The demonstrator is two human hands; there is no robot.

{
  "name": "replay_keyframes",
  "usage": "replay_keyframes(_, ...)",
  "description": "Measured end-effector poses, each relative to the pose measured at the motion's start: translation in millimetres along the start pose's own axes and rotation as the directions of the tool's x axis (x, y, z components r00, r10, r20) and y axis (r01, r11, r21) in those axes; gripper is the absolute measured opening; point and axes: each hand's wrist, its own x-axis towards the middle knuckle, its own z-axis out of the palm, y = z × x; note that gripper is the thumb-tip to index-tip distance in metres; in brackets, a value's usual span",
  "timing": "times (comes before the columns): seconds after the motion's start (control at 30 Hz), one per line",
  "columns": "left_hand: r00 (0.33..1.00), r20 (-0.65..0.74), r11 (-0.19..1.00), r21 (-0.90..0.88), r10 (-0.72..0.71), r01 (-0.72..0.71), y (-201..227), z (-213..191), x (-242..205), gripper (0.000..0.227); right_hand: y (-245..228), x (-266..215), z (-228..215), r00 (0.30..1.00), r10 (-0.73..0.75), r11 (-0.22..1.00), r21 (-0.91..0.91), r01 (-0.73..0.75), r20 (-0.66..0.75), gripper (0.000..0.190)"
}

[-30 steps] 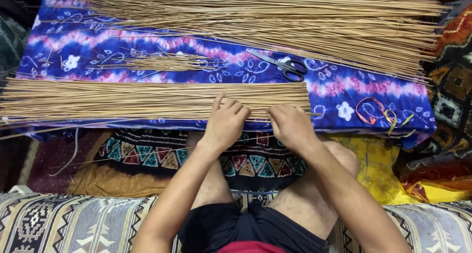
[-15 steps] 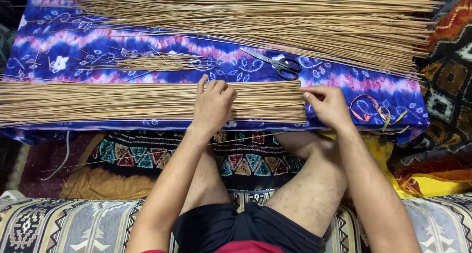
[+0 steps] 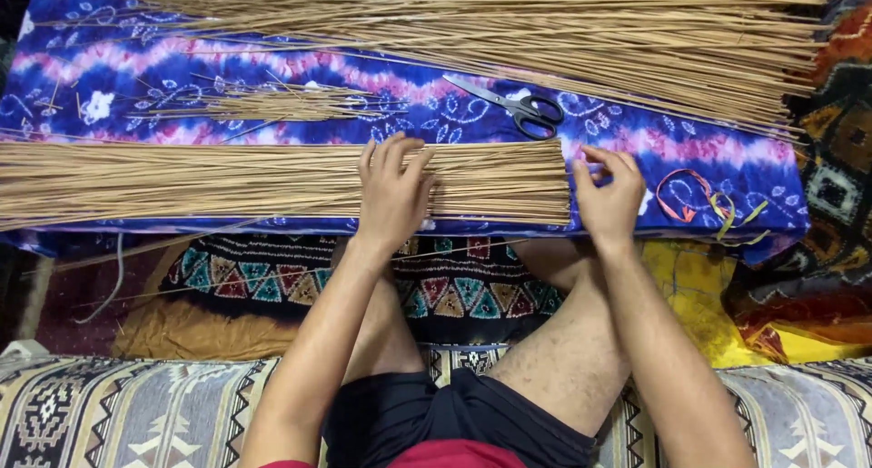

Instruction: The person is organizing thin bamboo strips into bundles, aligning them on a table, and cutting them to a specific length using scissors.

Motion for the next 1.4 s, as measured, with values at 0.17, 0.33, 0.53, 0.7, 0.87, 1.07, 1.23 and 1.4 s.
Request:
replay_keyframes(0.17,0.994,-0.106,0.998,-0.059,-0.013,0.007,19,-6,-102,0.017,-26,-82,25,0.954,-0.297,0.955,0.006,0.297,0.039,0.016)
replay_keyframes(0.33,0.994,-0.007,0.992,-0.073,-0.108,0.107,7,9,-182,0.012,-32,-138,61,0.880,-0.363,0.918,0.283,0.280,0.307,0.009)
replay_keyframes(0.53,0.927,0.056,0.925,0.113,-0.370,0.362,-6,26,-202,0.021,-8,-151,78,0.887,-0.207,0.975,0.014,0.221,0.414,0.013)
replay_keyframes(0.7,0.932,0.083,0.933,0.097,-0.354,0.346,-5,31,-196,0.026,-26,-147,70,0.829,-0.211,0.977,0.093,0.191,0.517,0.018)
replay_keyframes(0.87,0.945,0.165,0.959,0.060,-0.283,0.277,-7,41,-202,0.010,-25,-162,80,0.745,-0.156,0.986,0.054,0.159,0.649,0.024)
replay_keyframes(1.07,0.899,0.370,0.971,0.042,-0.234,0.236,16,38,-185,0.014,-21,-171,86,0.569,0.029,0.976,-0.147,0.163,0.822,0.042)
replay_keyframes(1.23,0.837,0.473,0.957,0.050,-0.276,0.287,11,38,-187,0.020,-22,-163,87,0.476,0.154,0.975,-0.210,0.066,0.866,0.045)
replay_keyframes(1.4,0.872,0.420,0.966,0.058,-0.252,0.251,7,45,-197,0.017,-21,-163,87,0.500,0.125,0.981,-0.182,0.068,0.857,0.043)
